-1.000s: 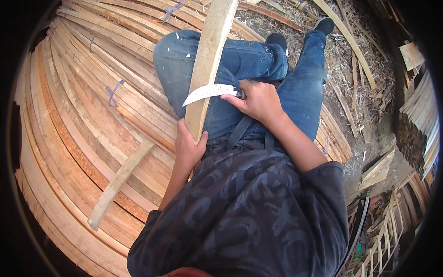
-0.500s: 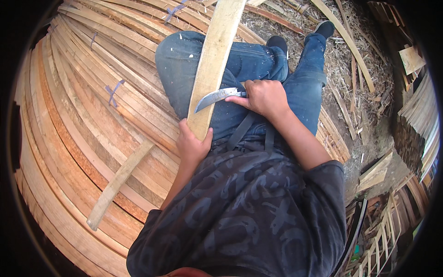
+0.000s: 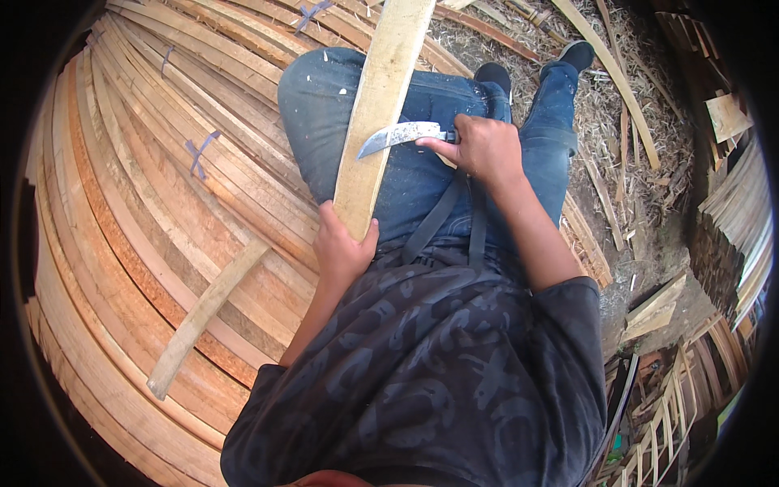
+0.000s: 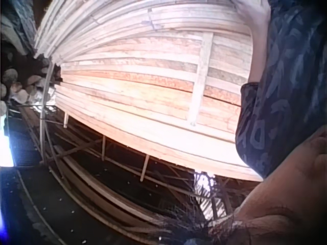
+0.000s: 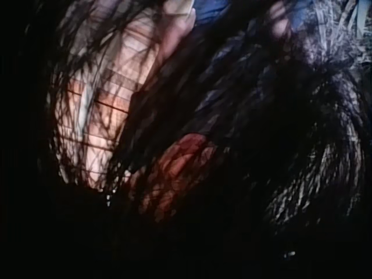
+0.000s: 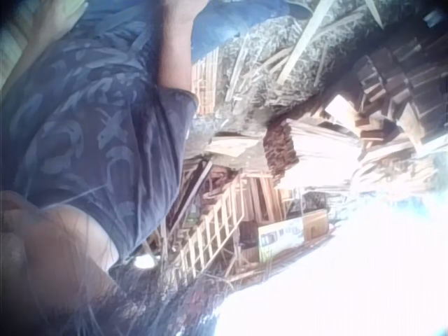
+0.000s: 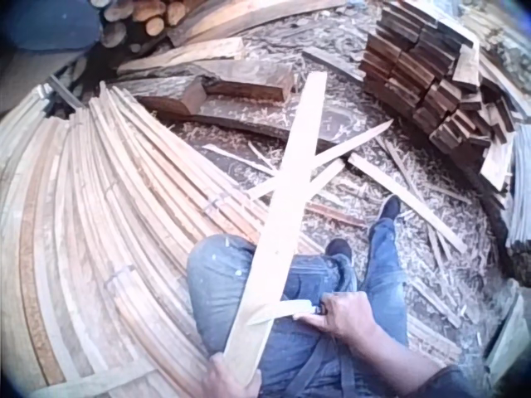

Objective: The person sits on the ground and uses a curved knife to shave thin strips from a long wooden plank. They hold the plank with their left hand and pull the knife along the surface with their right hand, creating wood shavings that fall to the floor.

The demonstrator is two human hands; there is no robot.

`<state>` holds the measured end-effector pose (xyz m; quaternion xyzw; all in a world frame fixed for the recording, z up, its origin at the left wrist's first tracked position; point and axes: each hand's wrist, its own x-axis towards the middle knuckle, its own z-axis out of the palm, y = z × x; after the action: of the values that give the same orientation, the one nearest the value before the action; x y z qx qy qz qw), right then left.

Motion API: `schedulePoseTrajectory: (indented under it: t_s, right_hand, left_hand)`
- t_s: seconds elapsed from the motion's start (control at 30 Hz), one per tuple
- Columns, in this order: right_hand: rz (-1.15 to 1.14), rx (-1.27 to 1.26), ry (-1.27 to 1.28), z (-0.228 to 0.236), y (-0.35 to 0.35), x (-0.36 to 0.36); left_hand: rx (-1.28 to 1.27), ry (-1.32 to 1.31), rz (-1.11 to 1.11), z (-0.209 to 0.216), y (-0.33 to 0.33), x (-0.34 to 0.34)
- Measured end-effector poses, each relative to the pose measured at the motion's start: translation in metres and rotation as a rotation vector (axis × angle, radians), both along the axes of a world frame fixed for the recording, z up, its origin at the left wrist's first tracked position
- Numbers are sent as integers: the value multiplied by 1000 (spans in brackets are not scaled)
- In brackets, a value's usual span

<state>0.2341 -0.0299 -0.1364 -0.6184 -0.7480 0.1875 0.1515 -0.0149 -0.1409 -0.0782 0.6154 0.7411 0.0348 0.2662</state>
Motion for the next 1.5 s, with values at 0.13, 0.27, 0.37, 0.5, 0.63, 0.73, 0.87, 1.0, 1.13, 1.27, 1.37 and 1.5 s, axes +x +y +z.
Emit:
schedulePoseTrajectory:
  t_s: [0.13,0.27,0.37,0.5,0.63,0.73,0.87,1.0,1.13,1.27,1.37,1.5]
  right_hand:
    - [-17,-83,119,8,-22,-11]
    - [165,-63,103,16,-33,-22]
    - [201,133,68,0,-23,-14]
    - [-53,20,-23,-8,2,4]
    - [-135,-115,148,-14,-22,-12]
    - [57,44,208,-8,-29,-19]
    - [7,123,4,-11,8,8]
    - [-328,-56,66,-21,40,26]
    - [12,5,151,-5,11,4]
    - [77,19,89,-8,2,-3]
    - [-28,78,48,-25,14,4]
    - [-84,-21,222,-14,-9,-15]
  left_hand:
    - [-12,-22,4,1,1,0]
    - [21,-29,-23,-4,1,0]
    - [31,-32,4,-1,1,2]
    - [1,5,-18,3,5,6]
    - [23,26,-39,-4,3,3]
    - [20,-31,-25,-6,1,2]
    - [46,-64,-20,-2,2,2]
    - [-2,-76,5,0,6,3]
    - [-2,-144,23,-4,3,-1]
    - [4,-159,37,-2,4,1]
    - [-5,-139,20,4,13,7]
    - [-11,-173,25,-1,9,4]
